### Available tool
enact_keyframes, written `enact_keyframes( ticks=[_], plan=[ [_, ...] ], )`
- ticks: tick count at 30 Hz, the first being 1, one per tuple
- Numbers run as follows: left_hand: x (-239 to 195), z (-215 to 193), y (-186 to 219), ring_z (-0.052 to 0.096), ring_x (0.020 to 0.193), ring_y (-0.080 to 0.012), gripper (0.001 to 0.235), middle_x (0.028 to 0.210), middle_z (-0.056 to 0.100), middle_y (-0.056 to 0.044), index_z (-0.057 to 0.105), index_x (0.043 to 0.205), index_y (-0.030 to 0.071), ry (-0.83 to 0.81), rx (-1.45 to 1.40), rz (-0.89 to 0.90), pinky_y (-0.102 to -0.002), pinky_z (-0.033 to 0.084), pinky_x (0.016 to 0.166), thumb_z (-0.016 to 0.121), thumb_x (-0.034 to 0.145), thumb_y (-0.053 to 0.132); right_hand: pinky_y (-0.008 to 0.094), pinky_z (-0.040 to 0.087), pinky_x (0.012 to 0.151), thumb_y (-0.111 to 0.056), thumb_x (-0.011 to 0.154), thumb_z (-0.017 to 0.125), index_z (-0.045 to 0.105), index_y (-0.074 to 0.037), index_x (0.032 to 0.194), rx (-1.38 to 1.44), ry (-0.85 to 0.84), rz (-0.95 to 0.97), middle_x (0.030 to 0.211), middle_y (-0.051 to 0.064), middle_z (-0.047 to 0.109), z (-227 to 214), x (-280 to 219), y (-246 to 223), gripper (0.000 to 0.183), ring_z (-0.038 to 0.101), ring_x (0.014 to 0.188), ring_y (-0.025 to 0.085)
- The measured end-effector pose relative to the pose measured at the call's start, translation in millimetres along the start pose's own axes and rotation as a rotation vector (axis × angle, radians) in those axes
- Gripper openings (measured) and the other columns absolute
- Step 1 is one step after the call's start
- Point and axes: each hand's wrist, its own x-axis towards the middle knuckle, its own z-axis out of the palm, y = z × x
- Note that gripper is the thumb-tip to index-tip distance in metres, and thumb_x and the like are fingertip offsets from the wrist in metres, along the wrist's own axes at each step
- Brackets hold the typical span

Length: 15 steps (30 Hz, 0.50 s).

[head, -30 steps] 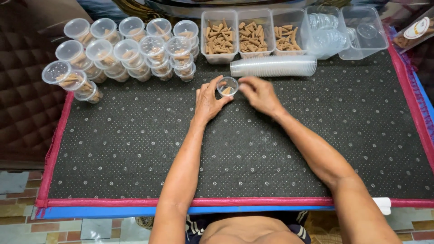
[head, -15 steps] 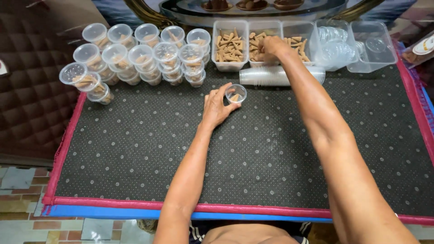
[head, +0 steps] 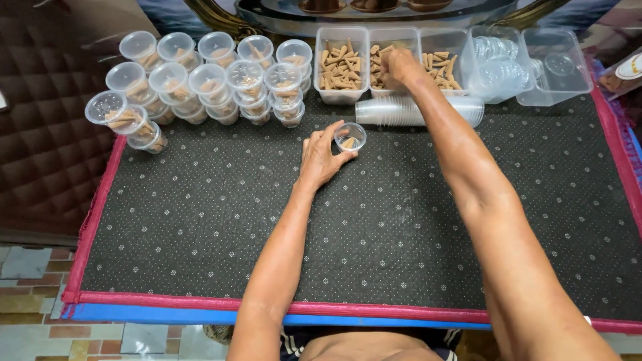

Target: The person is manually packing incense cones into small clear plastic cups and then stacking the filled cups on a workspace.

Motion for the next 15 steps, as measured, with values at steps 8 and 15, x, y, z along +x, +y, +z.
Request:
enact_keyframes(
  ticks=[8, 15],
  plan=[
    [-0.3, -1.7, 1.7, 0.057, 0.116, -0.0246, 0.081, 0.134, 0.070, 0.006, 0.046, 0.149, 0.022, -0.001, -0.006, 0.002, -0.040, 0.036, 0.097, 0.084, 0.079, 0.041, 0.027, 0.064, 0.056, 0.023, 0.084, 0.045, 0.063, 0.000, 0.088, 0.099, 0.284, -0.244, 0.081, 0.013, 0.071, 21.5, 44.8, 43.3, 0.030, 0.072, 0.069, 0.024],
    [-0.5, -3.4, 4.5, 0.058, 0.115, -0.0253, 0.082, 0.133, 0.071, 0.005, 0.046, 0.148, 0.022, 0.002, 0.001, 0.005, -0.040, 0.036, 0.094, 0.085, 0.079, 0.041, 0.031, 0.064, 0.068, -0.003, 0.107, 0.054, 0.061, -0.003, 0.100, 0.410, 0.424, -0.405, 0.097, 0.010, 0.077, -8.0, -68.4, -3.7, 0.010, 0.074, 0.082, 0.020]
  ],
)
